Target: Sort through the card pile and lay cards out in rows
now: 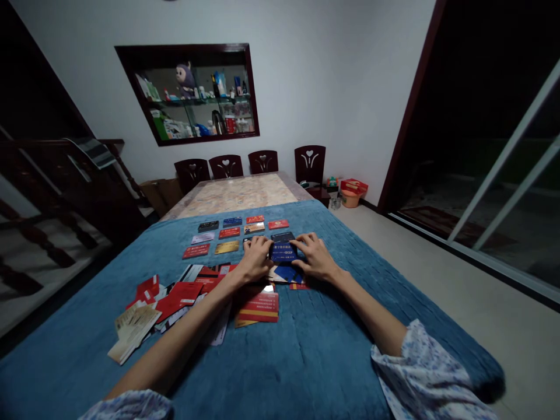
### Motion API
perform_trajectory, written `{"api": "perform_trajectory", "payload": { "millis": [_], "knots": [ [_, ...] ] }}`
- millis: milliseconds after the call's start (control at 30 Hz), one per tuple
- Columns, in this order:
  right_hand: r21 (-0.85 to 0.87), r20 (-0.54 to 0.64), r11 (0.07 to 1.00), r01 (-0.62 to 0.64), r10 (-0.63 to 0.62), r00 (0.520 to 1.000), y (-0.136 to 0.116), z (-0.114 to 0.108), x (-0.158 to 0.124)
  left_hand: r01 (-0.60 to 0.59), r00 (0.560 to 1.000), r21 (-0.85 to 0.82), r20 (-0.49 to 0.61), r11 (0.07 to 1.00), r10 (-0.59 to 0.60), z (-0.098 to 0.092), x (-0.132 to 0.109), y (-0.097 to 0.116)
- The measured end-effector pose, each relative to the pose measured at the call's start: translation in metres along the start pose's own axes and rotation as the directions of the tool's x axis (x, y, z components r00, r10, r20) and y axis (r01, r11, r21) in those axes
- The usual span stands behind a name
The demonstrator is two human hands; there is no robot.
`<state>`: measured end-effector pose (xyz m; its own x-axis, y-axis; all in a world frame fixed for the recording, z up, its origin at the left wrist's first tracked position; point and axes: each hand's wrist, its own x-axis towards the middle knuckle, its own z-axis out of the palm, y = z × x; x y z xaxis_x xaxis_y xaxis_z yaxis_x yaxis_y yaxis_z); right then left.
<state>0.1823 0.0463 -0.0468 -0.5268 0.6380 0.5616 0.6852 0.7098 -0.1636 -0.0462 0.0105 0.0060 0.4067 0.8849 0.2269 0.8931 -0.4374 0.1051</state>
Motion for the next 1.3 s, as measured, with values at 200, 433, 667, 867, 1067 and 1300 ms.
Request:
{"api": "perform_trajectory", "payload": {
  "millis": [200, 433, 667, 867, 1067, 1300],
  "knots": [
    [0.012, 0.095, 1.0, 0.005, -0.006, 0.995, -0.006, -0.001, 0.01, 0.035, 0.997, -0.009, 0.07, 0.999, -0.034, -0.008, -0.004, -0.01],
    [0.04, 0.199, 0.999, 0.025, -0.033, 0.98, -0.017, 0.001, 0.034, 0.072, 0.991, -0.012, 0.116, 0.997, -0.071, -0.013, -0.01, -0.03],
    [0.032, 0.282, 0.998, 0.047, -0.054, 0.958, -0.033, 0.002, 0.063, 0.098, 0.989, 0.017, 0.111, 0.995, -0.099, -0.024, -0.018, -0.051],
    [0.02, 0.321, 0.997, 0.073, -0.076, 0.944, -0.039, 0.014, 0.089, 0.146, 0.981, 0.053, 0.122, 0.988, -0.152, -0.034, -0.02, -0.069],
    [-0.016, 0.339, 0.993, 0.114, -0.102, 0.935, -0.046, 0.026, 0.115, 0.168, 0.976, 0.09, 0.124, 0.982, -0.178, -0.036, -0.018, -0.094],
    [-0.037, 0.399, 0.996, 0.086, -0.064, 0.915, -0.056, 0.035, 0.145, 0.21, 0.967, 0.111, 0.126, 0.971, -0.224, -0.043, -0.013, -0.112]
  ]
}}
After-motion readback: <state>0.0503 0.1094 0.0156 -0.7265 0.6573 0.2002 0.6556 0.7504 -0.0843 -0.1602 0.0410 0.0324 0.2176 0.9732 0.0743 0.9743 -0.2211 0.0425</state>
